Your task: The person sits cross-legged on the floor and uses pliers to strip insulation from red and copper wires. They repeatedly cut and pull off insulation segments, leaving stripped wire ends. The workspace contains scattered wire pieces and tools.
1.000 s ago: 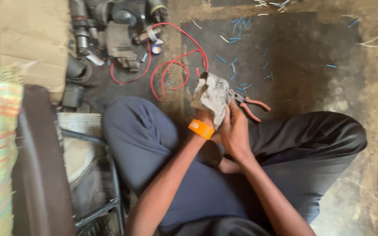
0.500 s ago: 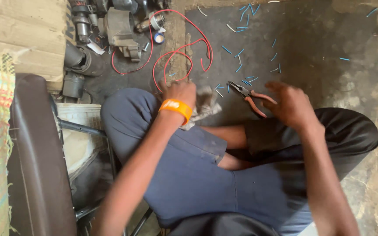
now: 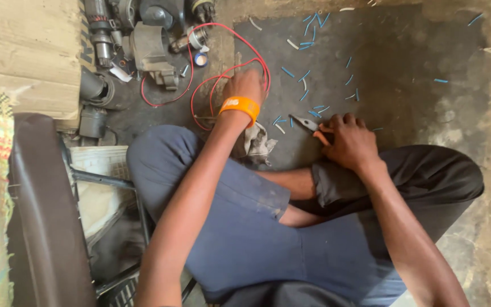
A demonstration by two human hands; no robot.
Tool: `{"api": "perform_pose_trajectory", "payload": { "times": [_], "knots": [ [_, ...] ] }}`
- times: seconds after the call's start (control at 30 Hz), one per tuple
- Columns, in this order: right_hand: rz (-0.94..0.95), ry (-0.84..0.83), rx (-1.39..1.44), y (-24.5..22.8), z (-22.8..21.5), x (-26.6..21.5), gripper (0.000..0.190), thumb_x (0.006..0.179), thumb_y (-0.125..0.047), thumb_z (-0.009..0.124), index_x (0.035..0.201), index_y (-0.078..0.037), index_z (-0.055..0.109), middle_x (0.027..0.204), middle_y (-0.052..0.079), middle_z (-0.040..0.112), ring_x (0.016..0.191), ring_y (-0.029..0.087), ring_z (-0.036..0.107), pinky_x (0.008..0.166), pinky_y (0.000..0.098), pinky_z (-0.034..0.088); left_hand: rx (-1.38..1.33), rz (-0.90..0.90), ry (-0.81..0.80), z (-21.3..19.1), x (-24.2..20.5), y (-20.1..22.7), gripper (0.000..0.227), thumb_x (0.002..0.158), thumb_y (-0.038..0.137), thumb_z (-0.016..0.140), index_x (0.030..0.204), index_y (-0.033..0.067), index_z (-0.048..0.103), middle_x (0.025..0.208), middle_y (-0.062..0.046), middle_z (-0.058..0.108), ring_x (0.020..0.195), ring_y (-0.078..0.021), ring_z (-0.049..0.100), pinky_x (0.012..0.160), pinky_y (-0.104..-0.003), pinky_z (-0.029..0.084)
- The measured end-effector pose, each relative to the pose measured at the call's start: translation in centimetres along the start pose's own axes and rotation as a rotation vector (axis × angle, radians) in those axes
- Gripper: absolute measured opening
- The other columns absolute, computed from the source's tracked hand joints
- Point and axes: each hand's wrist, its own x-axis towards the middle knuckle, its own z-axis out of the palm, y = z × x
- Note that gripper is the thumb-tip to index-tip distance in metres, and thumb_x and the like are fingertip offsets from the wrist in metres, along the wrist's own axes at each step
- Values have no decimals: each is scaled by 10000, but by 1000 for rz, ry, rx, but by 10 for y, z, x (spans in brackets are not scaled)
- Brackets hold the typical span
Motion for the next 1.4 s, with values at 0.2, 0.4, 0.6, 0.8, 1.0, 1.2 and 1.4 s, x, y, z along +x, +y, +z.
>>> {"api": "perform_pose_trajectory", "payload": {
  "times": [0.2,0.4,0.6,0.8,1.0,1.2,1.4],
  "knots": [
    [114,4,170,13,5,10,388,879,-398,719,1041,-52,650,1016,233,715,941,465,668,783,562,537,4,-74,-61,25,12,-15,459,714,389,873,958,42,698,1007,-216,711,964,-430,678,795,-505,551],
    [143,-65,250,23,15,12,332,937,-351,643,1053,-40,658,867,275,696,853,508,658,744,593,513,20,-103,-113,42,24,-34,177,801,172,775,934,63,733,1016,-229,727,986,-425,707,805,-490,579],
    [6,-16,483,32,17,14,316,888,-291,637,1089,-52,685,926,217,726,888,417,689,723,499,530,-396,95,238,-51,3,12,87,857,133,755,845,49,737,865,-185,750,841,-367,733,761,-431,568],
    [211,-240,957,22,-2,15,393,1058,-384,480,1069,-28,646,754,95,646,651,162,593,618,326,509,-653,571,683,-225,-86,59,177,1001,-57,664,1147,18,730,1168,-153,651,1081,-256,675,938,-339,543],
    [368,-364,1176,1,-33,9,478,1086,-438,338,1146,-68,634,913,75,750,729,165,668,604,317,472,-863,690,622,-279,-174,77,245,996,-12,534,1156,42,712,1048,-59,736,958,-146,748,942,-324,622],
    [427,-269,1374,-17,-72,2,409,1027,-245,406,1404,-112,489,1197,118,682,1033,221,715,743,406,570,-826,508,234,-186,-116,98,294,1062,98,545,1322,37,668,802,-89,645,683,-159,622,654,-325,526],
    [177,-187,1389,-27,-82,-9,409,1071,-267,421,1431,-79,469,1269,101,666,1097,235,654,822,382,568,-742,264,11,-29,-51,74,167,1003,62,473,1167,40,454,766,-106,727,769,-321,742,713,-432,561]
  ]
}}
